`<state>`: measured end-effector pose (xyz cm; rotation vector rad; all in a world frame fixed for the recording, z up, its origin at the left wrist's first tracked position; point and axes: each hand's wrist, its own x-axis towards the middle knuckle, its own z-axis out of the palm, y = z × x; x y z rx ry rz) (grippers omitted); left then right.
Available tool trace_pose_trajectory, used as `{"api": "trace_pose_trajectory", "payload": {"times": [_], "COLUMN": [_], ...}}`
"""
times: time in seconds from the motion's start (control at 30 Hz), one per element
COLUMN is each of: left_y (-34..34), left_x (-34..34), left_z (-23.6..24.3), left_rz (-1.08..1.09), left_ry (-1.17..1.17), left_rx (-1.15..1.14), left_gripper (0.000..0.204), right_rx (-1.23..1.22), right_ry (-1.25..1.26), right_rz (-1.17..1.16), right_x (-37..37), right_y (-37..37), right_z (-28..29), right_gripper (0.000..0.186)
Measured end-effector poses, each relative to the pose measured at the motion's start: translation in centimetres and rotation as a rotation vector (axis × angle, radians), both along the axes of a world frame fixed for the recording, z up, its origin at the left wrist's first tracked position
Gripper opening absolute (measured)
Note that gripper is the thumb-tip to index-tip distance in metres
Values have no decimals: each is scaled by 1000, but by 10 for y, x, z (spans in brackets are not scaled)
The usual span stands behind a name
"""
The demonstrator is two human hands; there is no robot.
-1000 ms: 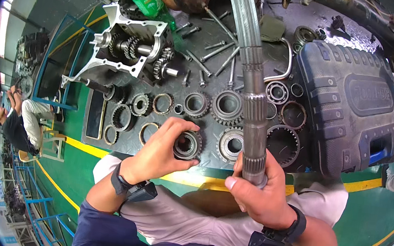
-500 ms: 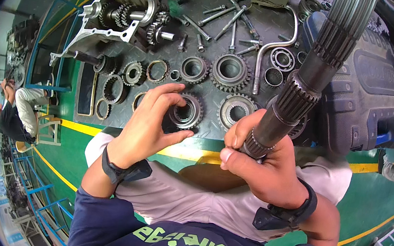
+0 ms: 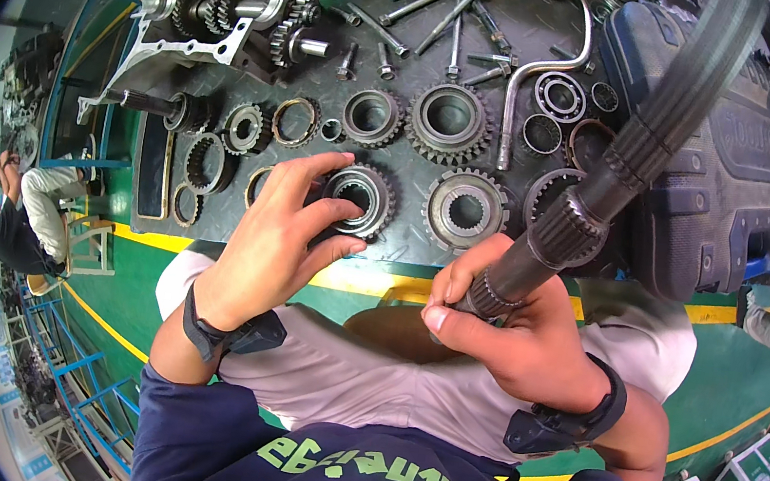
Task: The person disassembles and reassembles a series of gears and bearings onto a metal shaft by hand while sitting at a workbench. The person slides several gears and ring components off and back onto the shaft, holding the shaft vertically and horizontally to align the pieces.
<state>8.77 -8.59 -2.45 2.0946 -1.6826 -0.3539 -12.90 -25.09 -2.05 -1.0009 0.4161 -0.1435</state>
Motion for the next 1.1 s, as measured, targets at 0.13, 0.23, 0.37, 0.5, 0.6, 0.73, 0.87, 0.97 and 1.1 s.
{"api": "trace_pose_trajectory", "payload": {"times": [0.13,0.23,0.37,0.5,0.6,0.73,0.87,0.97,1.1], "left_y": [3,5,2,-8,-13,-11,16,8,1], "left_x": [-3,-2,-6,4,7,-2,-23,-45,-66], "left_z": [-4,-6,1,-6,-6,16,5,28,33], "left_rz": [18,44,62,64,54,-10,-208,-354,-380], "left_ry": [32,58,57,52,66,-124,-230,-468,-281], "left_rx": [-16,-2,6,-5,-40,-241,-412,-670,-379], "left_gripper": [32,32,31,33,33,32,41,26,54], "right_rx": [-42,27,26,-46,-134,-516,-637,-724,-925], "right_ry": [81,135,156,173,202,208,181,89,106], "right_rz": [34,43,45,49,66,103,221,346,558], "right_x": [-7,-8,-12,-4,-5,-27,-36,-32,-27], "right_y": [1,-1,-1,-8,-16,-17,-11,-3,4], "right_z": [1,0,5,-1,4,15,-9,-1,12], "right_gripper": [22,22,21,20,19,20,20,27,32]}}
